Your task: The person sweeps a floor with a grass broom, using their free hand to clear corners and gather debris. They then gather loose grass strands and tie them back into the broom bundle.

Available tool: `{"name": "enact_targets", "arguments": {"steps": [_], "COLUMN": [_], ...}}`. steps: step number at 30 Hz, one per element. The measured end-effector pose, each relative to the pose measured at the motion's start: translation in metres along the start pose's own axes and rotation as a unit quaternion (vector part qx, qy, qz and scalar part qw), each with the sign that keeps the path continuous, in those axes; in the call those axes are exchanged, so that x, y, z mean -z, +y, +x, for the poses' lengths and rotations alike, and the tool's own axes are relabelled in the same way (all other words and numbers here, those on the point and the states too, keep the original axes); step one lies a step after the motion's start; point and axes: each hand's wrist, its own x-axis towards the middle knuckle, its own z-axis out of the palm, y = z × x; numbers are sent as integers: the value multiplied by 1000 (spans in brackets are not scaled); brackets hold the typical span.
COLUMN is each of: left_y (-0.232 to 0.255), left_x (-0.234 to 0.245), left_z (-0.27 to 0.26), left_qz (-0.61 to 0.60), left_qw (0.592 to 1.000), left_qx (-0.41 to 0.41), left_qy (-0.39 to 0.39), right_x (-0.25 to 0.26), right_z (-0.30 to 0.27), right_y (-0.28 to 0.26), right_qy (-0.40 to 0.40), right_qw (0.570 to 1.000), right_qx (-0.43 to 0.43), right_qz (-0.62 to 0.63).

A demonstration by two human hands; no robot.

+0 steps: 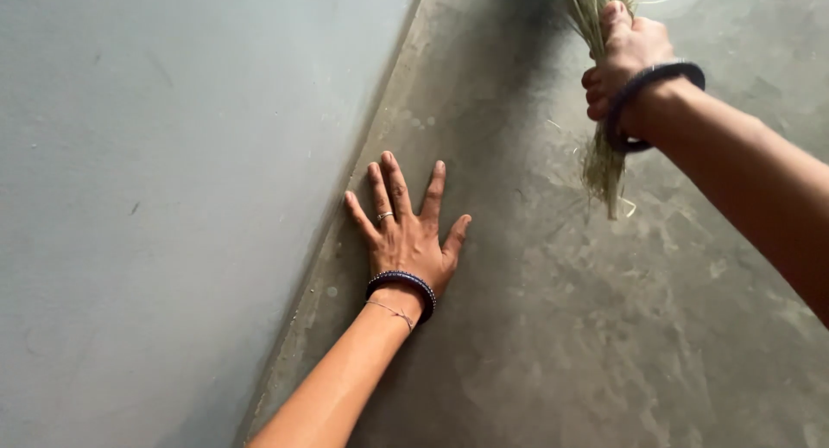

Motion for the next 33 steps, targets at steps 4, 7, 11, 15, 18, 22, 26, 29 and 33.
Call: {"name": "enact_targets", "arguments": {"steps": [4,7,11,15,18,22,26,29,33], "left_y": [0,2,2,2,-3,3,6,8,9], "left_x": [2,6,5,7,-12,16,26,32,28], "left_z": [-2,0,0,0,1,-2,-16,-23,-28], "left_qz": [6,19,33,33,2,25,-25,-48,-72], "left_qw": [1000,999,999,998,1000,996,998,998,997], "left_qx": [-7,4,6,12,0,20,1,-5,-12], "left_qy": [7,-28,-35,-53,-6,-86,-56,-40,-2], "right_x": [13,22,15,36,40,44,66,76,96], "right_z": [5,7,-32,-33,-32,-64,-52,-58,-77], "right_y": [6,7,3,5,11,21,30,24,30], "right_qy": [-25,-129,-1,-82,-46,-6,-3,64,96], "right_qw": [995,982,995,971,981,985,931,927,919], "right_qx": [64,-53,28,29,12,67,84,62,150], "right_qz": [-77,-127,-91,-223,-186,-158,-354,-363,-351]}}
